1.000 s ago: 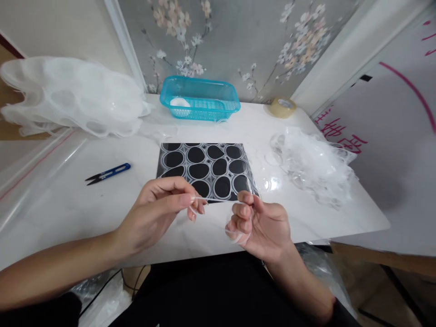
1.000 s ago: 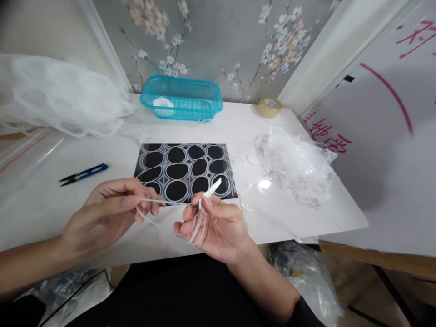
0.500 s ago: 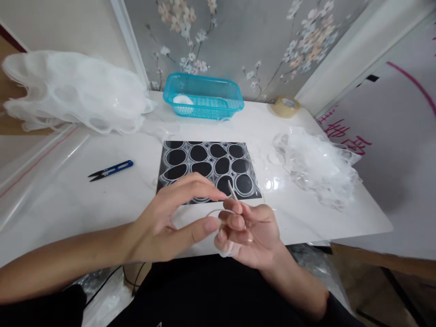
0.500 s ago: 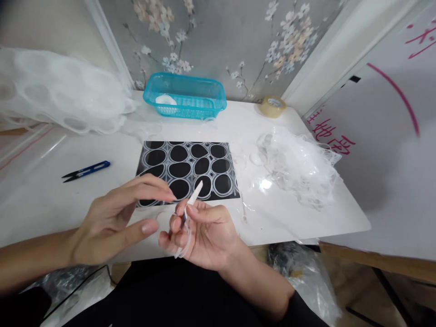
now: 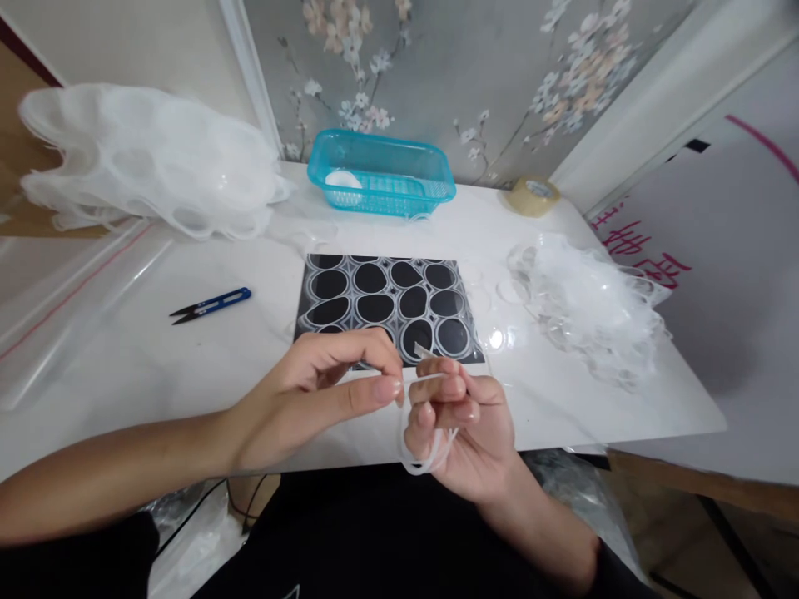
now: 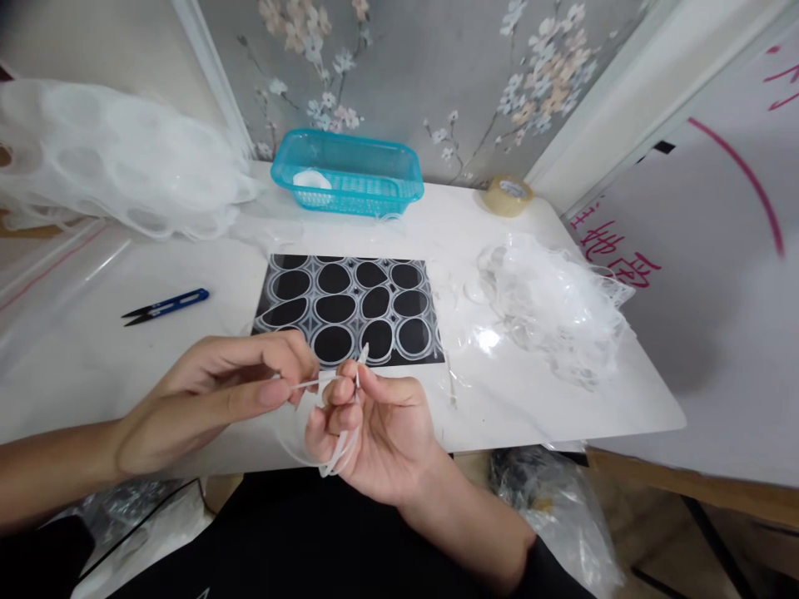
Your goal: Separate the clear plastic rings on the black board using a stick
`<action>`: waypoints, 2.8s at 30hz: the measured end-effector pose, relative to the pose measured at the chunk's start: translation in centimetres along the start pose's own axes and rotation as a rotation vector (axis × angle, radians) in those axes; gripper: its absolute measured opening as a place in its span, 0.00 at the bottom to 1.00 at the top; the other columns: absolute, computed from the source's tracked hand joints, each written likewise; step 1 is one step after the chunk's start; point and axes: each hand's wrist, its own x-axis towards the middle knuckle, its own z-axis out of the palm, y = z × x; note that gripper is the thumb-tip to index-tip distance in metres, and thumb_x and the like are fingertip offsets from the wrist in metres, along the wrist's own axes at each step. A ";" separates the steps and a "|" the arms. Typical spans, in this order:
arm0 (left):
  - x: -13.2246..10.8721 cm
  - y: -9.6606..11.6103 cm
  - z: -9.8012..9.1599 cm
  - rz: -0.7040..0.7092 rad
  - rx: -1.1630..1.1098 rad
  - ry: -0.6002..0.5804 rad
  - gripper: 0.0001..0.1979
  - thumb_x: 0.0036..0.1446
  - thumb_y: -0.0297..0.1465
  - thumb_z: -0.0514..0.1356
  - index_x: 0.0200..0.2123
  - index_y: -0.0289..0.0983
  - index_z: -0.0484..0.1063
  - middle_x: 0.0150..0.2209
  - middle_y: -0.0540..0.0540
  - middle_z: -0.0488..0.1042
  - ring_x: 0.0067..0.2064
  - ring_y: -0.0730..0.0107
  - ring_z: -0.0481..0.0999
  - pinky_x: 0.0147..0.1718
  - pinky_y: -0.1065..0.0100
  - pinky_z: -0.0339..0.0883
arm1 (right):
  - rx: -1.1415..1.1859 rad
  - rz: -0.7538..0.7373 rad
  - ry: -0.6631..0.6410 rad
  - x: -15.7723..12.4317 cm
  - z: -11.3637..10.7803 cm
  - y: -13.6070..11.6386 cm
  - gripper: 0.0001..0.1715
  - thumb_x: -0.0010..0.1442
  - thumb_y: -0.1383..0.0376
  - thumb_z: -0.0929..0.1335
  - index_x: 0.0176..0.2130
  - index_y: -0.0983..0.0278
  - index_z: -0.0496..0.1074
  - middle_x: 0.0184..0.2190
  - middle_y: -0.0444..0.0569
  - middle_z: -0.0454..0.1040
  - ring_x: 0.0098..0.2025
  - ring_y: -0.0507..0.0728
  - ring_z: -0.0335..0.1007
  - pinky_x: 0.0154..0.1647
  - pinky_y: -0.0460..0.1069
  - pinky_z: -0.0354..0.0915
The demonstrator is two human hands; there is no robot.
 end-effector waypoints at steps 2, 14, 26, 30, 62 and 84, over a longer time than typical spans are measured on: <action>0.0 0.0 0.0 -0.026 -0.063 -0.005 0.10 0.60 0.35 0.58 0.30 0.35 0.73 0.31 0.47 0.71 0.35 0.69 0.70 0.36 0.69 0.65 | 0.115 0.051 -0.097 -0.1 0.1 0.0 0.06 0.56 0.68 0.66 0.28 0.62 0.71 0.21 0.35 0.74 0.18 0.40 0.69 0.38 0.40 0.71; 0.2 -0.2 0.3 -0.105 -0.275 -0.023 0.08 0.58 0.31 0.59 0.28 0.35 0.75 0.29 0.49 0.71 0.35 0.71 0.70 0.37 0.71 0.62 | 0.234 0.079 -0.337 -0.3 0.0 0.0 0.05 0.58 0.70 0.67 0.35 0.66 0.74 0.30 0.39 0.80 0.29 0.40 0.76 0.45 0.37 0.68; 0.1 -0.5 0.1 -0.162 -0.315 -0.044 0.08 0.58 0.32 0.60 0.31 0.37 0.78 0.32 0.47 0.75 0.38 0.68 0.74 0.41 0.70 0.65 | 0.229 0.059 -0.313 -0.3 0.2 0.0 0.04 0.59 0.70 0.67 0.34 0.65 0.74 0.30 0.38 0.80 0.29 0.39 0.76 0.45 0.36 0.67; 0.1 -0.5 0.1 -0.159 -0.317 -0.043 0.08 0.59 0.32 0.60 0.32 0.37 0.79 0.33 0.47 0.76 0.38 0.67 0.74 0.42 0.69 0.65 | 0.222 0.056 -0.304 -0.2 0.1 0.0 0.04 0.59 0.70 0.67 0.34 0.65 0.74 0.30 0.38 0.80 0.29 0.39 0.76 0.45 0.35 0.68; 0.3 -0.6 0.5 -0.189 -0.357 0.010 0.08 0.58 0.29 0.60 0.30 0.34 0.78 0.26 0.49 0.75 0.32 0.74 0.74 0.37 0.73 0.67 | 0.182 -0.014 -0.204 0.2 -0.5 -0.5 0.03 0.57 0.71 0.70 0.32 0.65 0.74 0.28 0.36 0.80 0.27 0.39 0.75 0.43 0.35 0.69; 0.6 -0.5 0.6 -0.253 -0.470 0.015 0.09 0.57 0.26 0.58 0.30 0.33 0.79 0.24 0.48 0.76 0.29 0.73 0.75 0.38 0.70 0.68 | 0.157 -0.078 -0.142 0.2 -0.8 -0.7 0.07 0.57 0.73 0.67 0.32 0.62 0.74 0.28 0.35 0.79 0.27 0.40 0.75 0.44 0.38 0.70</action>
